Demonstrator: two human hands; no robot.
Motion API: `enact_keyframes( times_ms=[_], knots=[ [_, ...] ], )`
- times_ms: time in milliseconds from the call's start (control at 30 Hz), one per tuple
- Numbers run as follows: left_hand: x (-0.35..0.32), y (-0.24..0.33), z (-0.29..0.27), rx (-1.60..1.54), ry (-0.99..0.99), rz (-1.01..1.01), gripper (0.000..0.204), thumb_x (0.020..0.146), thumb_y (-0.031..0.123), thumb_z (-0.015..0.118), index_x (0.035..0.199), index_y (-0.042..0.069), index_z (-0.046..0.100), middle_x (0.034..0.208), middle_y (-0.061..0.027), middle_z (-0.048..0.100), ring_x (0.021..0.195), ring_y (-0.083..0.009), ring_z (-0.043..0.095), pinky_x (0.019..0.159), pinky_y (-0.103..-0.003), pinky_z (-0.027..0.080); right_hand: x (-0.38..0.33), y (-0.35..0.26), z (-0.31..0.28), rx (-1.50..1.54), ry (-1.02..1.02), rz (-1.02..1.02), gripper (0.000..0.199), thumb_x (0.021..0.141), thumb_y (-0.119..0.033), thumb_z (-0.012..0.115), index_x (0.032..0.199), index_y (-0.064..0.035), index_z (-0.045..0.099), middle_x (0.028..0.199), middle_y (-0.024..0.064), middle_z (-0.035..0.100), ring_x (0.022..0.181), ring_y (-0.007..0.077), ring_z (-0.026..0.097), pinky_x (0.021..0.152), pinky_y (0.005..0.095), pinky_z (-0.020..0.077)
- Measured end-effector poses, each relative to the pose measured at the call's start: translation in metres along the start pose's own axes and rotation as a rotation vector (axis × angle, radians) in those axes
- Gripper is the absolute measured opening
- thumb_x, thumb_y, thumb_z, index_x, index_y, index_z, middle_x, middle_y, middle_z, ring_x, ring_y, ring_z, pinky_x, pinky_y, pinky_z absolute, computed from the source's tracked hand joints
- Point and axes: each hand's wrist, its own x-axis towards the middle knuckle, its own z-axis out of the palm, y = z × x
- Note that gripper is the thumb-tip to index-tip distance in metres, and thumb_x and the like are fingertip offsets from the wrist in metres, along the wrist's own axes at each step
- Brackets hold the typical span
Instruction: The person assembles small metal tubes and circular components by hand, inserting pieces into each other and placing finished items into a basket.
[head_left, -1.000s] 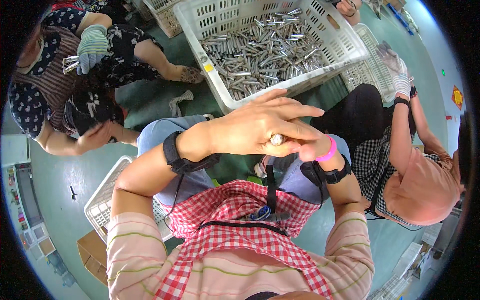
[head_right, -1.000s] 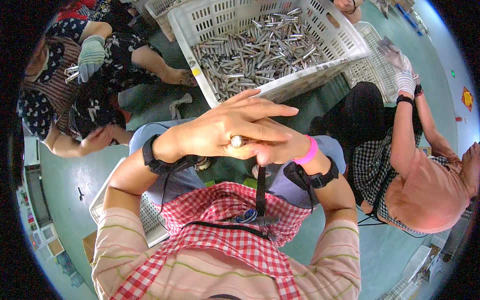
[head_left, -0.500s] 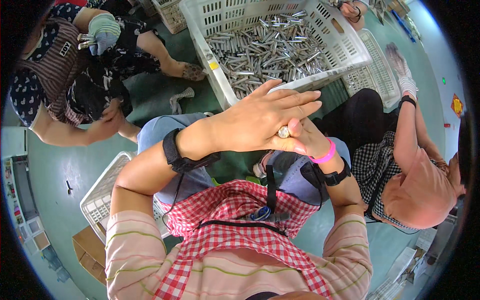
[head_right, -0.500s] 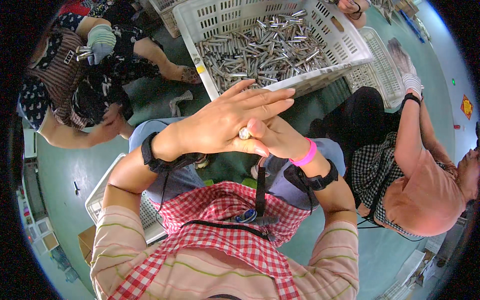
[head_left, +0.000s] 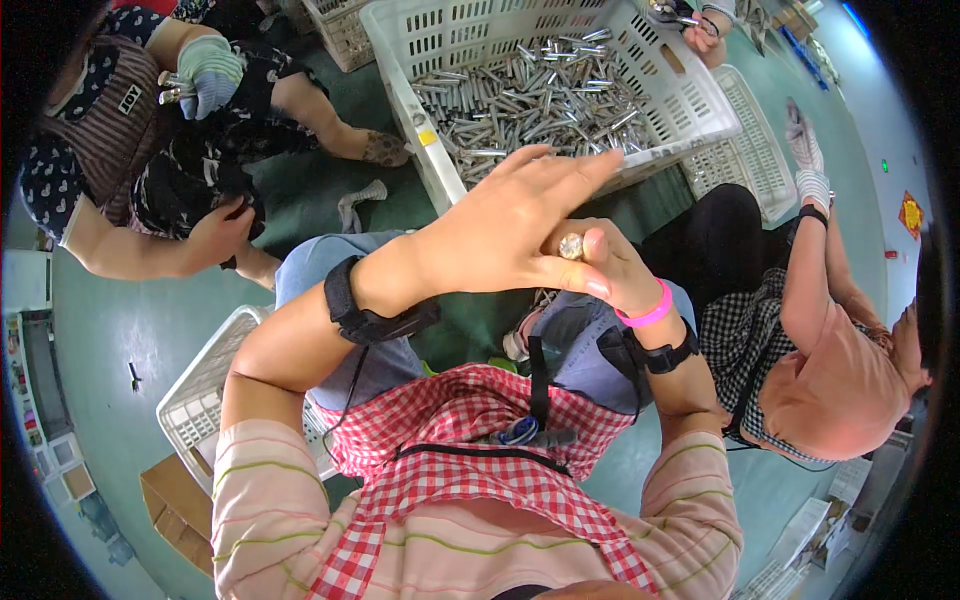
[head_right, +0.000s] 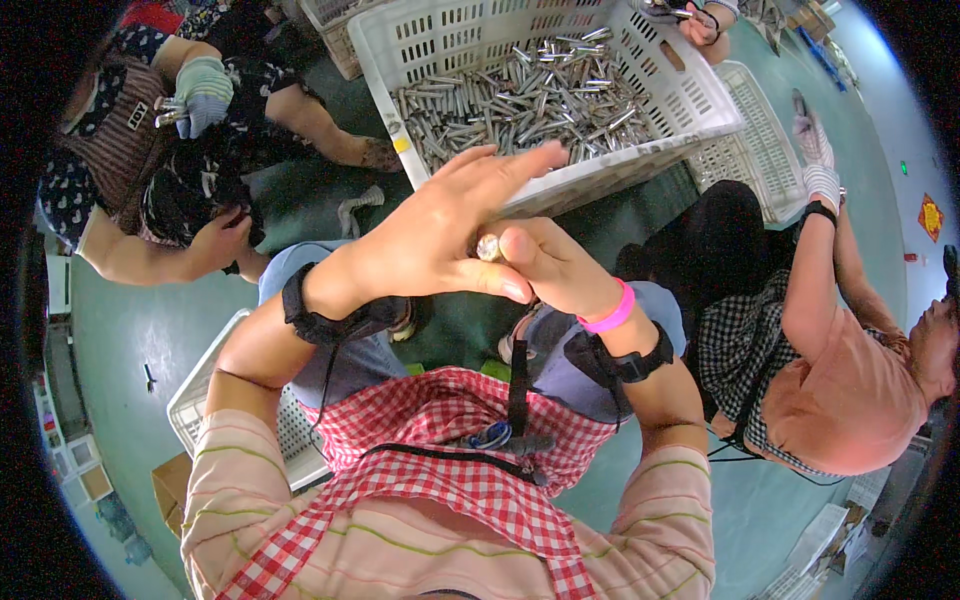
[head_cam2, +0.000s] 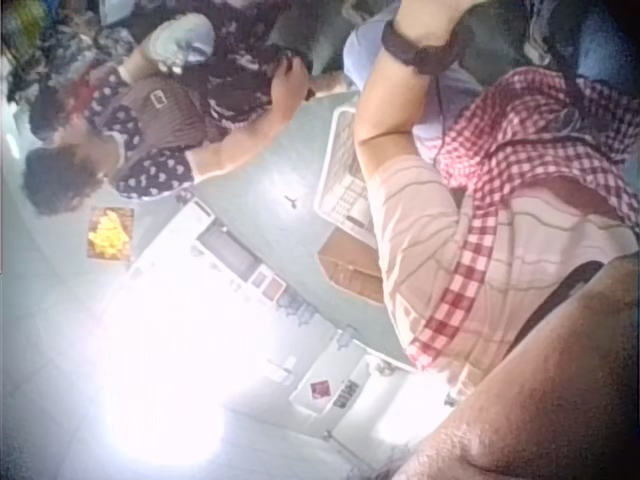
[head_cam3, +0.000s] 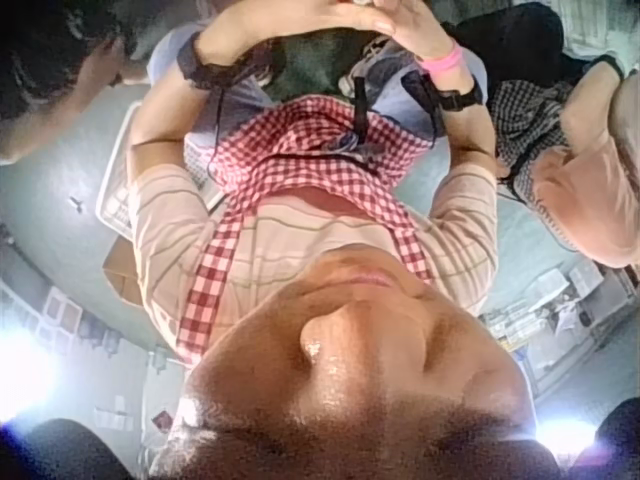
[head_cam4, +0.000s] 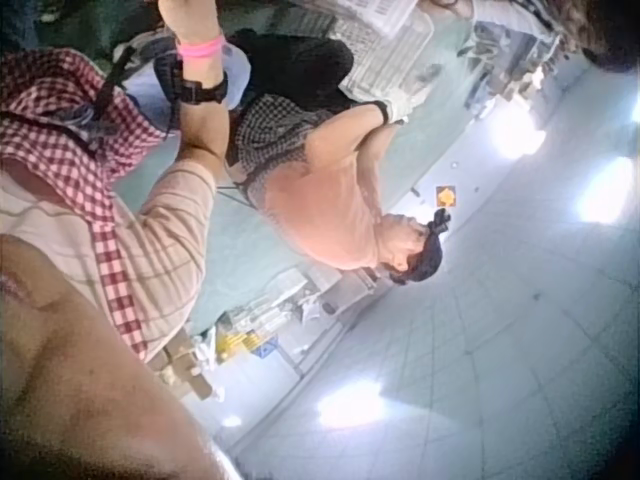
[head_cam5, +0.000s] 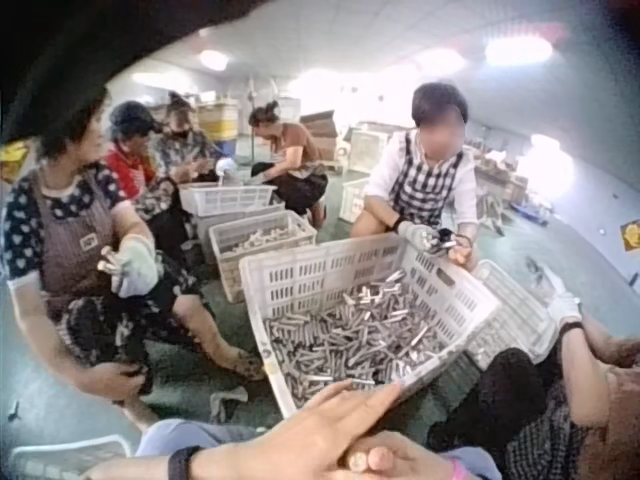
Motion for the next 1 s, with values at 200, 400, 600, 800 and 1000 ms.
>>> enact_keyframes(
  times_ms=[200, 400, 600, 800, 1000],
  knots=[
    [0.004, 0.004, -0.013, 0.041, 0.033, 0.065, 0.102, 0.062, 0.054, 0.068, 0.136, 0.000, 0.024, 0.136, -0.0181, 0.034, 0.122, -0.0335, 0.036, 0.100, -0.047, 0.025, 0.002, -0.005, 0.000, -0.009, 0.219, -0.048, 0.062, 0.086, -0.064, 0.028, 0.066, -0.0060, 0.039, 0.062, -0.0031, 0.036, 0.055, 0.0063, 0.028, 0.049, 0.0217, 0.0217],
    [0.006, 0.002, 0.000, 0.074, 0.131, 0.113, 0.080, 0.078, 0.050, 0.055, 0.135, 0.002, 0.028, 0.136, -0.0178, 0.033, 0.123, -0.0338, 0.034, 0.101, -0.047, 0.021, -0.005, 0.003, -0.005, 0.026, 0.257, -0.038, 0.078, 0.086, -0.062, 0.029, 0.126, 0.0044, 0.040, 0.095, 0.0014, 0.053, 0.082, 0.0080, 0.048, 0.078, 0.0231, 0.0417],
    [0.006, 0.006, 0.003, 0.131, 0.220, 0.012, 0.068, 0.081, 0.048, 0.051, 0.133, 0.007, 0.035, 0.136, -0.0151, 0.034, 0.125, -0.0352, 0.031, 0.102, -0.051, 0.016, 0.000, -0.001, 0.002, -0.007, 0.369, -0.145, 0.061, 0.092, -0.050, 0.030, 0.113, 0.0042, 0.050, 0.095, 0.0018, 0.052, 0.084, 0.0092, 0.047, 0.076, 0.0240, 0.0403],
    [0.007, 0.003, 0.008, 0.024, 0.188, 0.007, 0.046, 0.082, 0.045, 0.051, 0.117, 0.016, 0.057, 0.136, -0.0127, 0.036, 0.125, -0.0331, 0.031, 0.101, -0.054, 0.015, -0.006, 0.012, -0.002, 0.007, 0.256, -0.097, 0.058, 0.094, -0.049, 0.024, 0.112, 0.0017, 0.046, 0.102, 0.0071, 0.052, 0.096, 0.0170, 0.050, 0.087, 0.0294, 0.0378],
    [0.006, 0.003, 0.008, 0.001, 0.118, 0.058, 0.041, 0.080, 0.036, 0.057, 0.115, 0.015, 0.058, 0.136, -0.0122, 0.037, 0.124, -0.0346, 0.033, 0.101, -0.057, 0.015, -0.008, 0.000, -0.003, 0.069, 0.145, -0.073, 0.069, 0.093, -0.052, 0.017, 0.124, 0.0052, 0.039, 0.118, 0.0129, 0.048, 0.112, 0.0198, 0.045, 0.094, 0.0315, 0.0353]
  ],
)
